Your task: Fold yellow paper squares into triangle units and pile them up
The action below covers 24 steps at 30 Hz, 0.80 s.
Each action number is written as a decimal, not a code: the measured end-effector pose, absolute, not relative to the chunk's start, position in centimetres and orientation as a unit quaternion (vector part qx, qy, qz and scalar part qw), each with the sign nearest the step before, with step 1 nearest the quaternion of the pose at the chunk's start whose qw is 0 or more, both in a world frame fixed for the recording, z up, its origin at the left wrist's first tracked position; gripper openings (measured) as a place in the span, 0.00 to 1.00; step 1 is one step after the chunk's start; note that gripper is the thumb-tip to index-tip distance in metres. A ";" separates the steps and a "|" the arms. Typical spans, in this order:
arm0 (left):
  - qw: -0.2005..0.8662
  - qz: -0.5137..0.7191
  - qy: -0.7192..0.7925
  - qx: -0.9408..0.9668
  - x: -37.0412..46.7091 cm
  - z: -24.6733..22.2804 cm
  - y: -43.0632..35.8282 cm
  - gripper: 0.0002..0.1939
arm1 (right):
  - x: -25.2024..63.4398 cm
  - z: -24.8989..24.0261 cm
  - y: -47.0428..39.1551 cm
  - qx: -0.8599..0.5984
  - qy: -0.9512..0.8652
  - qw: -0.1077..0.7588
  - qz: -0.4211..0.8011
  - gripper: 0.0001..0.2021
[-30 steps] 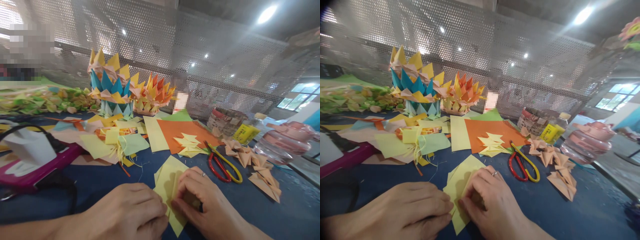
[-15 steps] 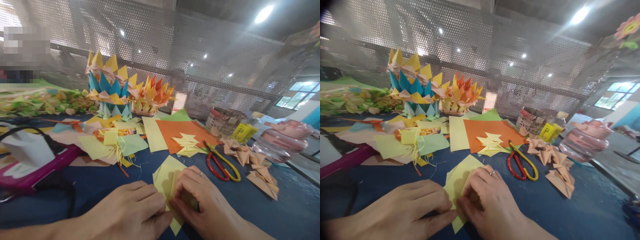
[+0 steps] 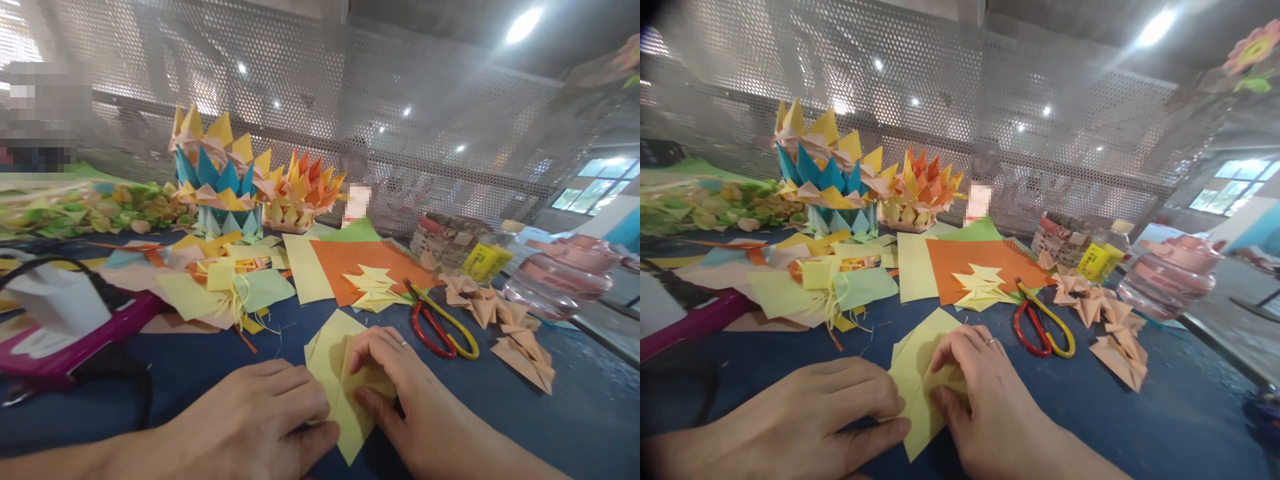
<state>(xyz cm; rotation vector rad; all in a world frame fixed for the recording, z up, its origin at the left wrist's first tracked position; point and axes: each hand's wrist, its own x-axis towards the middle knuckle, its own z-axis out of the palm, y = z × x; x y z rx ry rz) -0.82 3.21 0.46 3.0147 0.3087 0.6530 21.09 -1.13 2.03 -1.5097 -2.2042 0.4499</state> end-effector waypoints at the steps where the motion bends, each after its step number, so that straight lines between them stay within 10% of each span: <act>1: 0.024 0.218 0.101 0.970 -0.9 0.5 3.2 0.11 | 21.2 2.0 -1.2 -0.539 -0.798 0.215 0.163 0.16; 17: 0.114 0.273 0.094 0.951 -1.7 2.2 4.0 0.24 | 21.8 1.6 -1.4 -0.439 -0.855 0.247 0.118 0.15; 24: 0.186 0.256 0.051 0.947 -1.0 1.6 5.1 0.12 | 21.9 1.9 -1.4 -0.389 -0.875 0.277 0.077 0.16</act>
